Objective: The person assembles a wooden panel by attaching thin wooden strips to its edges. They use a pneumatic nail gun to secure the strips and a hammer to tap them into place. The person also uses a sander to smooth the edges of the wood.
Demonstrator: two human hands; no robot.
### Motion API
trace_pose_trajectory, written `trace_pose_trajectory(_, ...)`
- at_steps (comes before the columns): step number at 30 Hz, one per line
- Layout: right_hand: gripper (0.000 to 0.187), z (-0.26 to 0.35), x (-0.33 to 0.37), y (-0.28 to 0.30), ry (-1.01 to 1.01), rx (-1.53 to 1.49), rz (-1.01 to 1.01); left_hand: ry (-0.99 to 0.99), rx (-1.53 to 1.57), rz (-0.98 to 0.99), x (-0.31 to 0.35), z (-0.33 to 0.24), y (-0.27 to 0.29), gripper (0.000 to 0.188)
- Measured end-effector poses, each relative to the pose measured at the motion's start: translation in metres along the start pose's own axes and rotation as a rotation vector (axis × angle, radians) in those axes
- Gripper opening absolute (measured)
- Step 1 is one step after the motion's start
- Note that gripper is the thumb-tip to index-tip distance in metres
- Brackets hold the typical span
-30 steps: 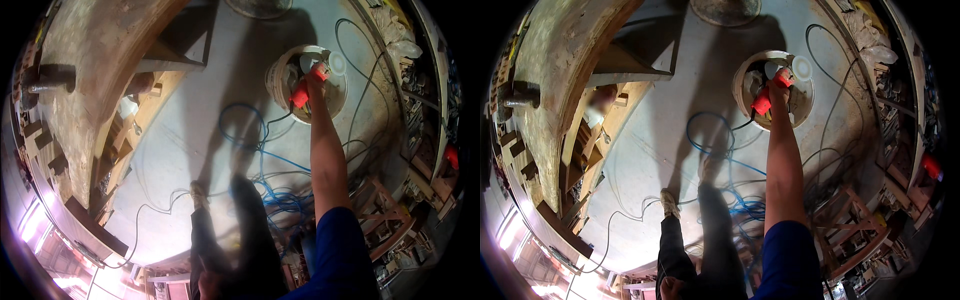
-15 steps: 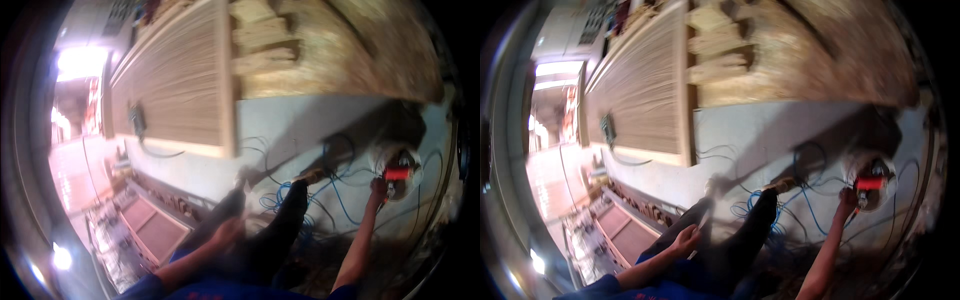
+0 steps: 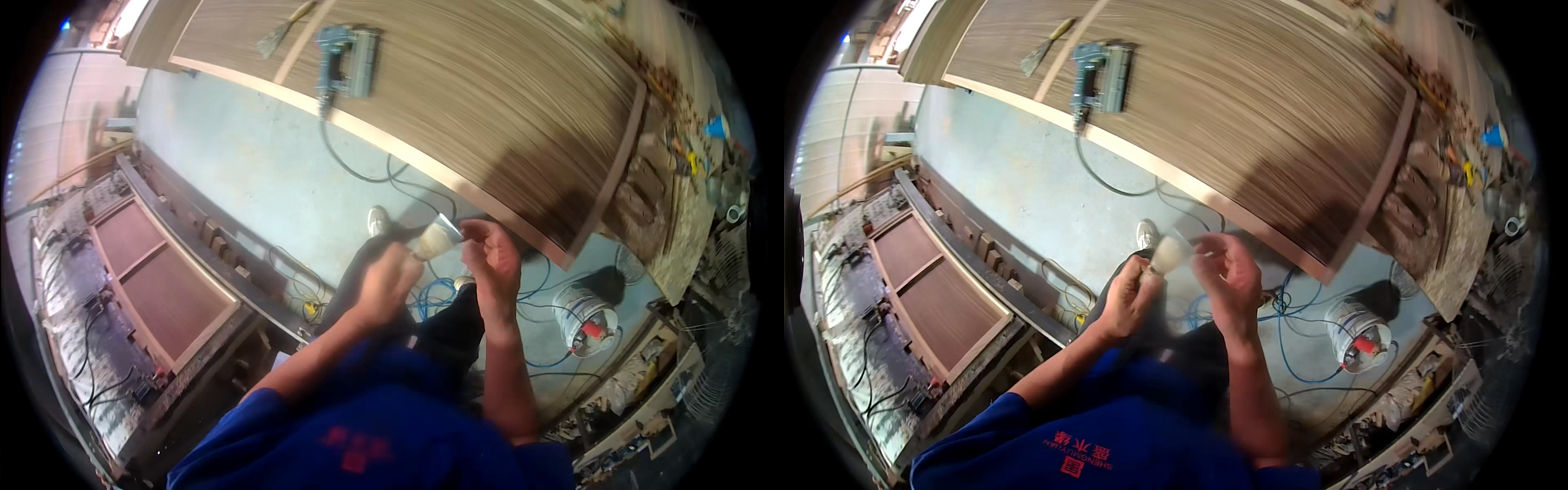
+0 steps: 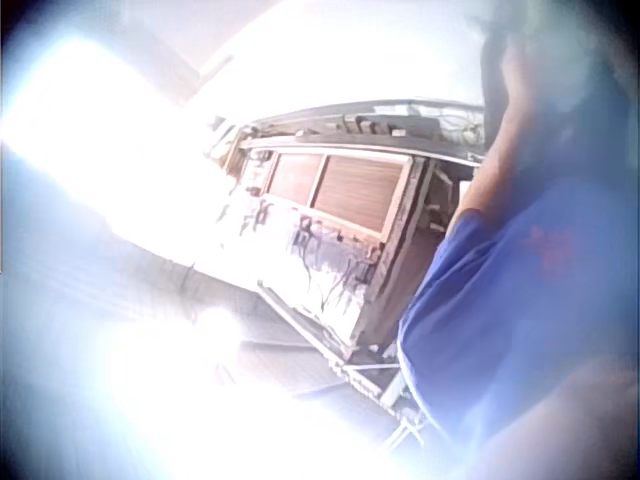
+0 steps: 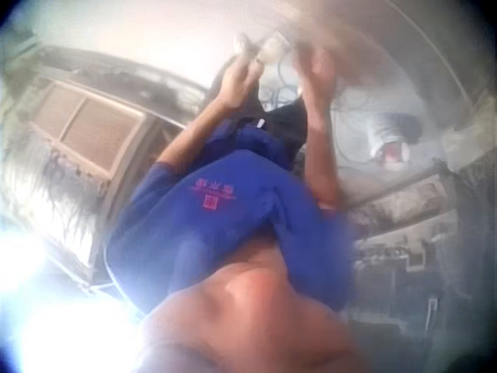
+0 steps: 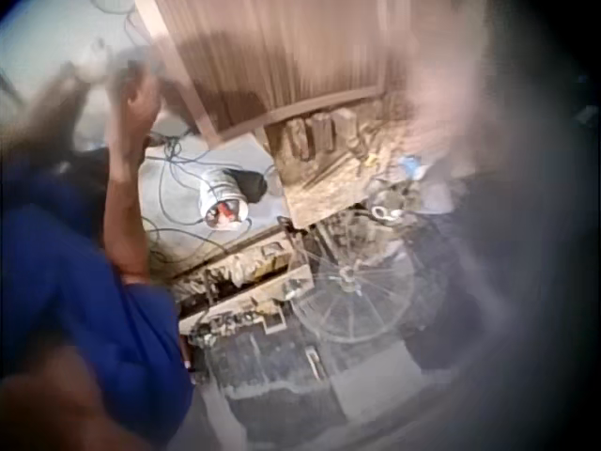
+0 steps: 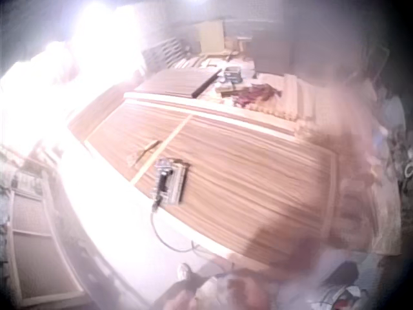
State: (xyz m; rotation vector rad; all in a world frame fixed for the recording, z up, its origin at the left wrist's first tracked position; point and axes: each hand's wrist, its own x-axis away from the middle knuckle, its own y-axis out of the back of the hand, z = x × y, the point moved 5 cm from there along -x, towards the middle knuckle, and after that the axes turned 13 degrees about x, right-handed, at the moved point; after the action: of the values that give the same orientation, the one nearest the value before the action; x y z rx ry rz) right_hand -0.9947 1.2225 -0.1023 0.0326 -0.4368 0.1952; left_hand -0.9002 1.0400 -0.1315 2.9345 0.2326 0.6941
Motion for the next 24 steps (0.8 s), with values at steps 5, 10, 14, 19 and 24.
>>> trace_pose_trajectory(5, 0.017, 0.046, -0.065, -0.121, 0.062, 0.207, -0.106, -0.074, -0.036, -0.115, -0.016, -0.005, 0.147, 0.023)
trace_pose_trajectory(10, 0.016, 0.081, -0.071, -0.215, 0.483, 0.656, -0.113, 0.130, -0.033, -0.254, -0.026, -0.001, 0.250, 0.036)
trace_pose_trajectory(14, 0.038, 0.102, -0.060, -0.318, 0.876, 1.150, 0.293, 0.102, -0.057, -0.147, -0.046, -0.017, 0.274, 0.039)
trace_pose_trajectory(19, 0.021, 0.080, -0.122, -0.342, 0.927, 1.307, 0.375, 0.042, 0.018, 0.024, -0.075, -0.092, 0.304, 0.049)
trace_pose_trajectory(24, 0.020, 0.112, -0.203, -0.348, 0.885, 0.853, 0.155, 0.109, 0.365, -0.079, -0.120, -0.084, 0.362, 0.042)
